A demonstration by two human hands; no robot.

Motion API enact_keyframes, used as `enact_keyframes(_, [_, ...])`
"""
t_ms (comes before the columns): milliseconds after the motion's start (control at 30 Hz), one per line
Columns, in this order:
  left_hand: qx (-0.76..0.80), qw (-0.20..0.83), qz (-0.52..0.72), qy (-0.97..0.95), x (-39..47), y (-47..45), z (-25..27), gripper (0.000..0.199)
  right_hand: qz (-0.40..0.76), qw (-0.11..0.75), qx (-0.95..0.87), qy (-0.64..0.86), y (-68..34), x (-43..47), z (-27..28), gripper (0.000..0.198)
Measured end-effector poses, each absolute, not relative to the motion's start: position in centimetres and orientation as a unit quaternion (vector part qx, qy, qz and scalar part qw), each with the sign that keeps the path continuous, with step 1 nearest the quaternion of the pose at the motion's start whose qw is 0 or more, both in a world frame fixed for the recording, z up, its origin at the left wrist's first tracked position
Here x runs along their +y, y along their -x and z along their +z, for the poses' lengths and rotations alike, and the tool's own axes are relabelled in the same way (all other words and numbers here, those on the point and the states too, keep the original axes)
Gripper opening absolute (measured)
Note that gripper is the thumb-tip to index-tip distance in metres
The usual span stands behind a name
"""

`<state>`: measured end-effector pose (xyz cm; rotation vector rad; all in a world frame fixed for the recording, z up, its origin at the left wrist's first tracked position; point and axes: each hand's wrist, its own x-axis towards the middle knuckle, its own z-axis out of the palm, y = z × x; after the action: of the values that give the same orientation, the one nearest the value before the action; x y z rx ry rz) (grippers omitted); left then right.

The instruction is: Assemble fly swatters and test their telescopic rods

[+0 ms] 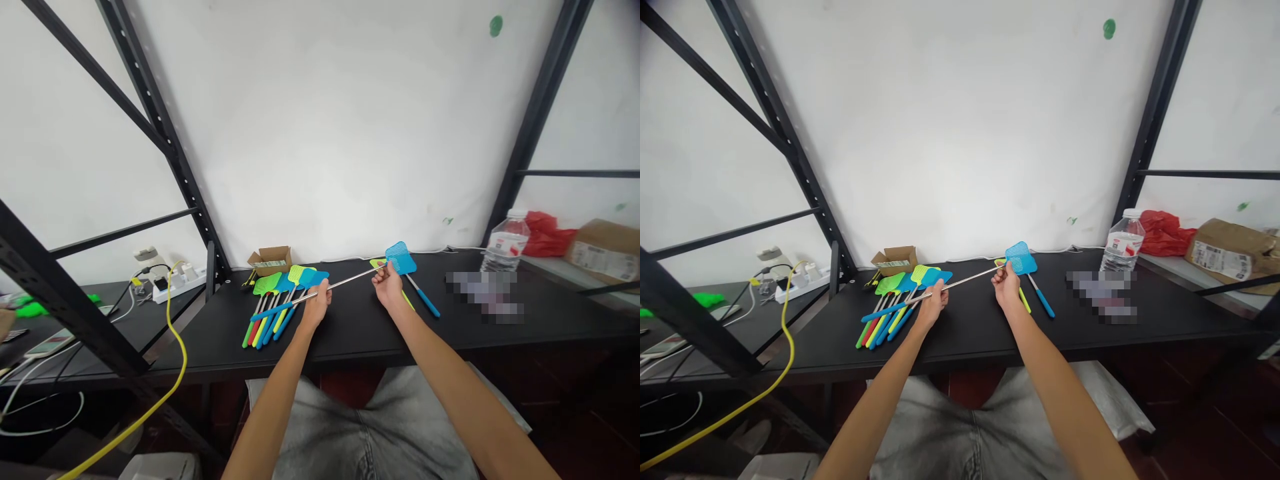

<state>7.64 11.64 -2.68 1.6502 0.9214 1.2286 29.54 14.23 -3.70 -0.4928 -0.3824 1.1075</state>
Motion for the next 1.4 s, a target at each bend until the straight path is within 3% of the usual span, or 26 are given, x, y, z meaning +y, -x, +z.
enact_keyframes(300, [0.315, 0.517, 0.656, -0.450, 13.1, -6.2, -2.7, 0.052, 0.500, 0.827, -0.129, 0.222, -30.5, 13.6, -3.2, 0.041])
enact_keyframes(767, [0.308, 0.528, 0.597, -0.520, 12.8, -6.3, -3.0, 0.041, 0.483, 0.836, -0.119, 0.231, -30.1, 13.9, -3.4, 0.044])
enact_keyframes(1400, [0.325, 0.525, 0.571, -0.540, 12.0, -7.0, -2.5, 0.050, 0.482, 0.815, -0.196, 0.256, -28.6, 13.7, -3.3, 0.047])
